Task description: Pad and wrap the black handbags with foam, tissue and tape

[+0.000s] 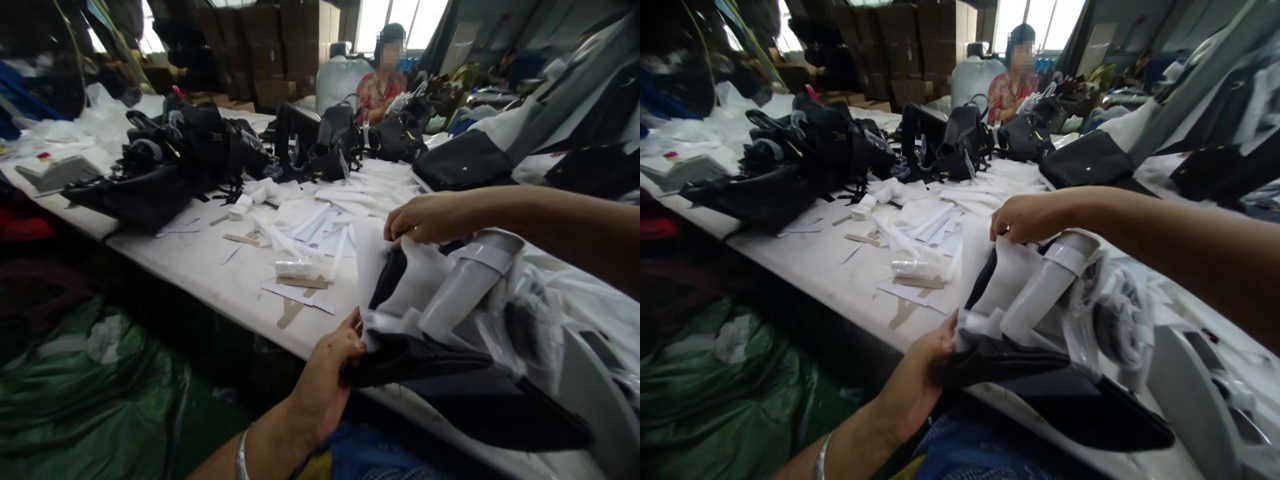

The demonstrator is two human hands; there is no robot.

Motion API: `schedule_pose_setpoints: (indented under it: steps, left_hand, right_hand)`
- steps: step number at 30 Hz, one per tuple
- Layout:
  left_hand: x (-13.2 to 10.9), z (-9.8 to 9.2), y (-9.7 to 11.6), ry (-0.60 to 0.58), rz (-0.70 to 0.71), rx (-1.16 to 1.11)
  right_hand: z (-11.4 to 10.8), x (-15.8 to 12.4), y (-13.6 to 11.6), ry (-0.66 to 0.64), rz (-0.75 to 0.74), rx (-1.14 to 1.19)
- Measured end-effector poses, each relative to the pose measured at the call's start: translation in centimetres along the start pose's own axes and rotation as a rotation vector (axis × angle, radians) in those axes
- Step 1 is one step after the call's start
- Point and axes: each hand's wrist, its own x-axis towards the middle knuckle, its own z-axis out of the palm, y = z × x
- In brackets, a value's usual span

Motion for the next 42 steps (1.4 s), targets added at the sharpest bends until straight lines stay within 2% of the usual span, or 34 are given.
schedule_pose_setpoints:
  steps: [2, 4, 7, 9, 11, 13, 18, 20, 22, 27, 32, 35, 38, 40, 42]
  left_hand:
    - [0.3, -0.8, -2.2, -0.009, -0.001, -0.004]
    - [0.7, -2.3, -3.7, 0.000, 0.012, 0.112]
    - [1.3, -5.1, -4.5, -0.045, 0.019, 0.340]
    - [1.5, -6.9, -4.4, -0.060, 0.071, 0.476]
    - [1.7, -8.3, -4.4, -0.067, 0.189, 0.628]
    - [2.0, -9.1, -4.3, -0.109, 0.368, 0.780]
    - [3.5, -9.3, -3.4, -0.185, 0.829, 1.064]
    - [3.8, -9.2, -3.0, -0.249, 0.942, 1.095]
    - [3.9, -9.1, -3.0, -0.282, 0.983, 1.108]
    - [3.4, -8.3, -3.8, -0.267, 0.972, 1.187]
    - [3.3, -7.5, -4.5, -0.140, 1.005, 1.187]
    - [3.5, -7.3, -4.8, -0.116, 0.994, 1.159]
    - [3.6, -7.3, -5.1, -0.128, 0.825, 1.065]
    - [3.6, -7.3, -5.3, -0.193, 0.640, 0.850]
    - [3.5, -7.4, -5.3, -0.274, 0.405, 0.532]
  right_hand:
    - [2.5, 1.8, 0.7, -0.093, -0.020, 0.045]
    - [5.1, 3.3, 1.4, -0.115, -0.035, 0.085]
    - [8.1, 4.9, 2.2, -0.110, -0.042, 0.103]
    - [9.2, 5.6, 2.6, -0.120, -0.035, 0.117]
    - [9.7, 6.1, 2.9, -0.135, -0.029, 0.152]
    - [9.8, 6.3, 3.2, -0.154, -0.024, 0.199]
    - [9.8, 6.3, 2.7, -0.174, 0.025, 0.301]
    - [9.9, 6.2, 2.2, -0.180, 0.049, 0.340]
    - [10.1, 6.1, 1.9, -0.170, 0.075, 0.368]
    - [10.8, 5.9, 2.3, -0.148, 0.123, 0.409]
    - [11.3, 5.4, 3.0, -0.109, 0.183, 0.453]
    - [11.3, 5.0, 3.1, -0.093, 0.214, 0.484]
    - [11.3, 4.7, 3.2, -0.082, 0.233, 0.473]
    - [11.3, 4.6, 3.3, -0.076, 0.251, 0.467]
    - [11.4, 4.4, 3.4, -0.073, 0.266, 0.465]
